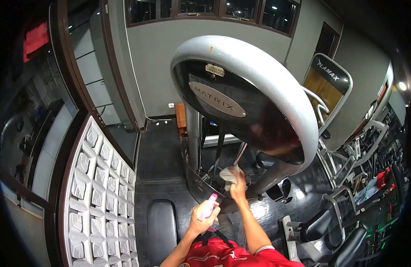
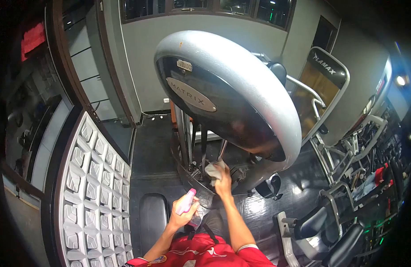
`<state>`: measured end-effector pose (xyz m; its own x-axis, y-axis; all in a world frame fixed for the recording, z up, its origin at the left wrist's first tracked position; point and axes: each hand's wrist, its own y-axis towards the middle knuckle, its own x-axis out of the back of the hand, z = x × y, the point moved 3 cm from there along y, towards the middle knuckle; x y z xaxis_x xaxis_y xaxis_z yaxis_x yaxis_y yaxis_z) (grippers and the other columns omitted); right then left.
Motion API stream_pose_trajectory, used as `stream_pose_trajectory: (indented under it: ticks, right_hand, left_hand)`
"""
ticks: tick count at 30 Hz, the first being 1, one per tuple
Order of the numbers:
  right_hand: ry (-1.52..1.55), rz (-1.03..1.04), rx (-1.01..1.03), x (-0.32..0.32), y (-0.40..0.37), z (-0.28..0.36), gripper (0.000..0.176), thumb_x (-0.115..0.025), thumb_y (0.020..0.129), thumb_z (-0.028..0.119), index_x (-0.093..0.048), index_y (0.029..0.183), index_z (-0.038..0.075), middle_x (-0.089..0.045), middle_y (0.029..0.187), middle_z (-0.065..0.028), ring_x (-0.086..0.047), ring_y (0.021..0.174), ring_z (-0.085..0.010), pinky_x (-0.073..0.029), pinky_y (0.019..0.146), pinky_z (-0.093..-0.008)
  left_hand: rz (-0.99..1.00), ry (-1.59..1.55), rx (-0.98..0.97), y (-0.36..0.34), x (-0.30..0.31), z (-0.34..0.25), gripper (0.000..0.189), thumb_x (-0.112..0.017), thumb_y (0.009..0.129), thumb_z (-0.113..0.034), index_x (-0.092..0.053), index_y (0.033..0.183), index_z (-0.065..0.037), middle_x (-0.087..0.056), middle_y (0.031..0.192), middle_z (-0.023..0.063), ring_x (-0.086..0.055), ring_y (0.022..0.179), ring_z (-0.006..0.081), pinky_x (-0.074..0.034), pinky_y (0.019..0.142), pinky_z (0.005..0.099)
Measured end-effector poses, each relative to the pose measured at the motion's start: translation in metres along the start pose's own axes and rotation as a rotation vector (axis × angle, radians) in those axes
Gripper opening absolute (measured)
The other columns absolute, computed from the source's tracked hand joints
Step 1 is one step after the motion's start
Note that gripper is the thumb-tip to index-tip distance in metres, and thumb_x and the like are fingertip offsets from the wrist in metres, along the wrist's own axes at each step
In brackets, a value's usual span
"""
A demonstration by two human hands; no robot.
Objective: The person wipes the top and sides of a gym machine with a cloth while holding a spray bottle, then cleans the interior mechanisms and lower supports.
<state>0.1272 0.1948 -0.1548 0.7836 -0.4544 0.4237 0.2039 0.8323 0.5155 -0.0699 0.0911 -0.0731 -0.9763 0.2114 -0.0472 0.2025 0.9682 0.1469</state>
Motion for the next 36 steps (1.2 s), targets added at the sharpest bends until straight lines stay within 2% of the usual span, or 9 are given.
stream_pose_trajectory:
  ticks: [2, 5, 7, 10, 16, 23, 27, 31, 36]
  right_hand:
    - [0.131, -0.045, 0.007, 0.014, 0.008, -0.022, 0.045, -0.038, 0.069, -0.004, -0.052, 0.111, 0.000, -0.056, 0.108, -0.0171, -0.053, 0.108, -0.0292, -0.039, 0.096, -0.0344]
    - [0.447, -0.427, -0.021, 0.039, 0.046, -0.004, 0.040, -0.041, 0.083, 0.002, -0.043, 0.123, -0.002, -0.050, 0.121, -0.0115, -0.045, 0.114, -0.0184, -0.032, 0.099, -0.0308]
    - [0.662, -0.501, -0.173, 0.048, 0.072, 0.018, 0.037, -0.042, 0.089, 0.006, -0.041, 0.125, -0.002, -0.051, 0.120, -0.0109, -0.049, 0.109, -0.0228, -0.034, 0.097, -0.0334]
    - [0.469, -0.089, -0.064, 0.029, 0.108, 0.045, 0.034, -0.046, 0.094, 0.018, -0.046, 0.119, -0.005, -0.053, 0.116, -0.0129, -0.048, 0.110, -0.0236, -0.033, 0.096, -0.0335]
    - [-0.050, -0.409, 0.283, -0.010, 0.053, 0.053, 0.066, -0.043, 0.060, -0.008, -0.050, 0.125, 0.003, -0.045, 0.124, -0.0261, -0.045, 0.115, -0.0423, -0.037, 0.099, -0.0431]
    - [0.187, -0.129, 0.020, -0.016, -0.001, -0.019, 0.049, -0.037, 0.062, -0.005, -0.058, 0.107, 0.000, -0.053, 0.117, -0.0180, -0.048, 0.115, -0.0314, -0.034, 0.101, -0.0388]
    - [0.370, -0.617, -0.072, 0.029, 0.052, 0.040, 0.050, -0.038, 0.070, 0.004, -0.049, 0.119, 0.001, -0.053, 0.118, -0.0105, -0.047, 0.117, -0.0252, -0.033, 0.103, -0.0363]
    - [1.184, -0.186, -0.443, 0.034, 0.125, 0.024, 0.040, -0.039, 0.096, 0.027, -0.048, 0.121, -0.003, -0.050, 0.124, -0.0114, -0.044, 0.115, -0.0224, -0.033, 0.099, -0.0327]
    - [1.380, 0.064, -0.442, 0.042, 0.174, 0.036, 0.044, -0.042, 0.096, 0.032, -0.047, 0.124, -0.001, -0.050, 0.125, -0.0102, -0.046, 0.115, -0.0225, -0.036, 0.097, -0.0332]
  left_hand:
    - [0.015, -0.011, 0.009, -0.003, -0.001, 0.001, 0.013, -0.062, 0.085, -0.003, -0.058, 0.096, 0.002, -0.061, 0.069, 0.0044, -0.061, 0.057, 0.0094, -0.049, 0.052, 0.0232]
    - [0.030, -0.027, -0.001, -0.003, 0.000, 0.003, 0.014, -0.062, 0.085, -0.003, -0.058, 0.097, 0.003, -0.061, 0.069, 0.0049, -0.061, 0.057, 0.0096, -0.049, 0.052, 0.0233]
    - [0.045, -0.036, 0.000, -0.004, -0.003, 0.006, 0.014, -0.062, 0.085, -0.002, -0.057, 0.097, 0.003, -0.061, 0.069, 0.0051, -0.061, 0.057, 0.0098, -0.049, 0.052, 0.0234]
    - [0.019, -0.040, 0.005, -0.005, -0.004, 0.008, 0.014, -0.064, 0.083, -0.005, -0.060, 0.095, 0.001, -0.064, 0.071, 0.0045, -0.062, 0.056, 0.0096, -0.049, 0.051, 0.0236]
    - [0.042, -0.060, 0.007, -0.009, -0.004, 0.011, 0.015, -0.061, 0.085, -0.001, -0.056, 0.099, 0.005, -0.061, 0.073, 0.0063, -0.061, 0.058, 0.0111, -0.050, 0.054, 0.0245]
    - [0.022, -0.075, 0.032, -0.006, 0.000, 0.011, 0.016, -0.060, 0.085, 0.000, -0.055, 0.100, 0.005, -0.061, 0.076, 0.0072, -0.062, 0.059, 0.0124, -0.051, 0.055, 0.0253]
    - [0.012, -0.094, 0.014, -0.005, 0.005, 0.011, 0.017, -0.061, 0.085, 0.000, -0.055, 0.100, 0.005, -0.061, 0.076, 0.0075, -0.062, 0.059, 0.0127, -0.051, 0.055, 0.0254]
    - [0.014, -0.073, 0.046, -0.011, 0.009, 0.011, 0.017, -0.062, 0.085, 0.000, -0.055, 0.099, 0.005, -0.061, 0.075, 0.0076, -0.062, 0.059, 0.0131, -0.051, 0.055, 0.0255]
    - [0.018, -0.068, 0.023, -0.017, 0.014, 0.010, 0.017, -0.061, 0.085, -0.001, -0.055, 0.100, 0.005, -0.061, 0.076, 0.0080, -0.062, 0.058, 0.0137, -0.050, 0.055, 0.0254]
